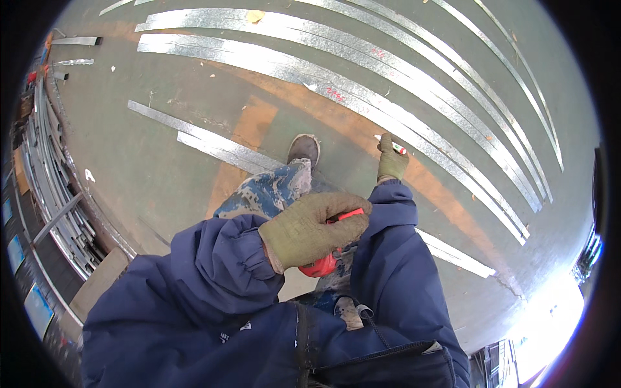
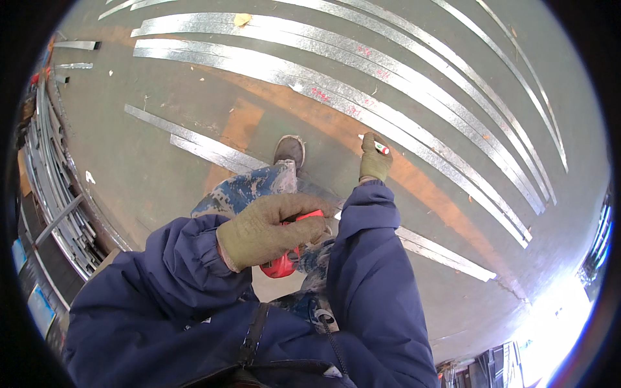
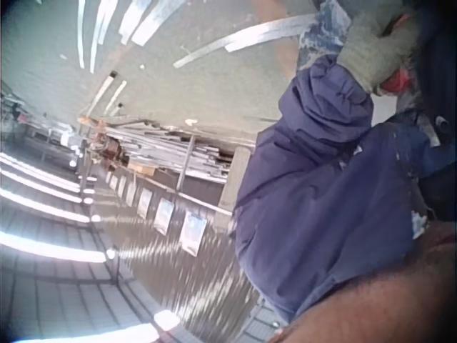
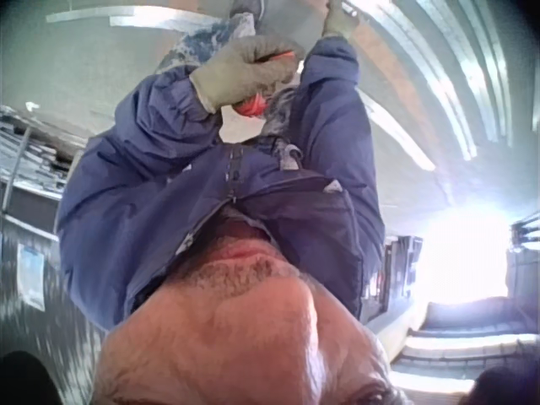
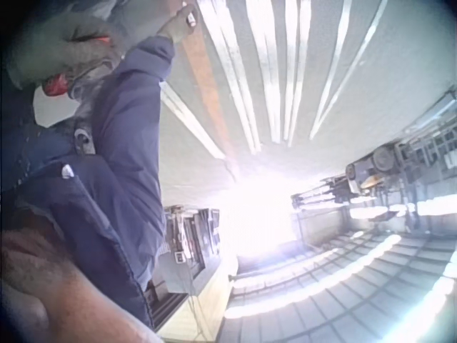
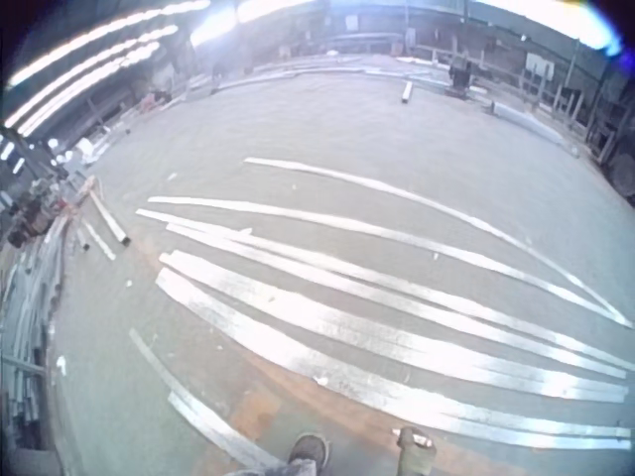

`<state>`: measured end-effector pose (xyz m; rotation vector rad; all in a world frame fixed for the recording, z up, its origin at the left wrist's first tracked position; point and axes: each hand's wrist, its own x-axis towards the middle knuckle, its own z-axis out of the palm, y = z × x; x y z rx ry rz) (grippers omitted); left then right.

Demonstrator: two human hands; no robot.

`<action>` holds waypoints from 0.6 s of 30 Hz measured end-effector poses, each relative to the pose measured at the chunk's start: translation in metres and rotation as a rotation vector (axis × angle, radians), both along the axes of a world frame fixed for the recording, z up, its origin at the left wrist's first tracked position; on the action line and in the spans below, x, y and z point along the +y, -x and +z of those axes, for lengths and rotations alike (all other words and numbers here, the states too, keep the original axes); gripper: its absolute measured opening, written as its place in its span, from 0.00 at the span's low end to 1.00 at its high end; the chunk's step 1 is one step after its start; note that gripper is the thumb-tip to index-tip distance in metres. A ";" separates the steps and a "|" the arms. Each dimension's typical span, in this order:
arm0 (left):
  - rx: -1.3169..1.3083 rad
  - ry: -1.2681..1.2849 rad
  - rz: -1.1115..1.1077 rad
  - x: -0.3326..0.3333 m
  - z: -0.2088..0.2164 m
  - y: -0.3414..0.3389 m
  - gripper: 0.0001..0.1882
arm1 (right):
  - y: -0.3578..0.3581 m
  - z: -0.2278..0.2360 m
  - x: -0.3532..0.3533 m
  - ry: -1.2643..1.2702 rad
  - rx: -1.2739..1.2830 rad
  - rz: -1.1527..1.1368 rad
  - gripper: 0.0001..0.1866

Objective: The person measures and marks multiple metal bars with a red marker and tape measure, then cuts one bar using a chop saw. The person continues to measure and mark additional bars on the floor.

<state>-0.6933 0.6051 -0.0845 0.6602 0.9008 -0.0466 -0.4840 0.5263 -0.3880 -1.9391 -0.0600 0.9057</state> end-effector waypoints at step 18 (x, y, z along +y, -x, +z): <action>0.142 -0.058 0.017 -0.032 -0.006 0.025 0.18 | -0.033 0.034 0.033 -0.062 -0.008 0.087 0.15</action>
